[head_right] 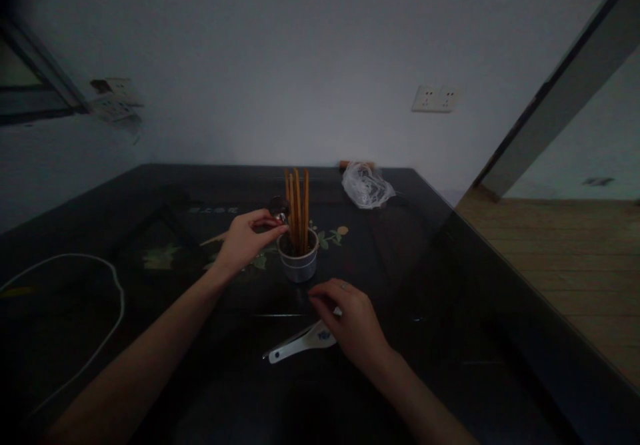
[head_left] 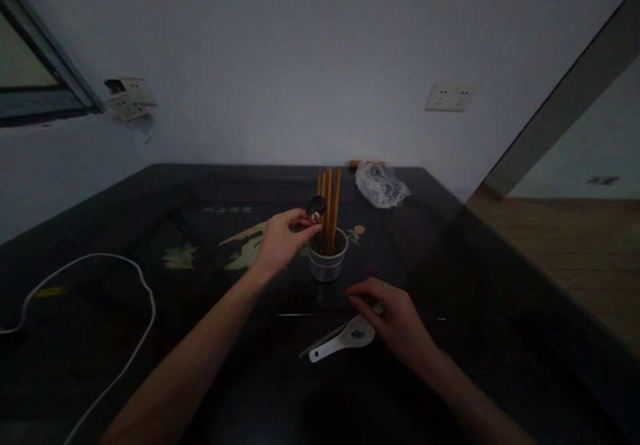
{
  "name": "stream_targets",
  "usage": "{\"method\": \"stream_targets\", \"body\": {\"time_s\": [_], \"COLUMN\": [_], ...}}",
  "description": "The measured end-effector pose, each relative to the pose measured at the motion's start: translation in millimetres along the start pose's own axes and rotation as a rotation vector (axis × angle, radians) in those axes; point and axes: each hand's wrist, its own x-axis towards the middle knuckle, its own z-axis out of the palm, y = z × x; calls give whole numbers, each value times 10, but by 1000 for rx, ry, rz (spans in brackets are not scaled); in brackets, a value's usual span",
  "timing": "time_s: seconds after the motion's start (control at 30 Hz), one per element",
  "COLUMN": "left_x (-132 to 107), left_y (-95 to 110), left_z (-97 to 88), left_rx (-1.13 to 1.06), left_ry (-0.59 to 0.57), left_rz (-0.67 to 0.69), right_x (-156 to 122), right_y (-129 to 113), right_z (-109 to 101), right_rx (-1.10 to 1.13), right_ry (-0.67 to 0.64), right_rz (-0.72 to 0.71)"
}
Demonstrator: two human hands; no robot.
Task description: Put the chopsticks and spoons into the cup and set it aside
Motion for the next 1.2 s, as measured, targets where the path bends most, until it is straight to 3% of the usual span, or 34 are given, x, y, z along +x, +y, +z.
{"method": "stream_targets", "body": {"time_s": [0.13,0.33,0.47,0.93,1.2], "left_x": [20,57,106,141,134], "left_y": [-72,-190,-241,-309,-315], "left_z": [32,92,133,50,47], "left_rx": [79,262,347,532,587], "left_ry": [-54,-1,-27,-150,-135], "left_rz": [-32,8,15,64,86], "right_x": [-29,-129,-141,-168,-166], "right_y": [44,145,157,155,176], "right_z": [24,42,73,72,78], "right_rx": [-8,-37,-60,-124,-131], "right_ry": [27,56,18,-13,16], "right_rz": [13,38,30,27,-28]}}
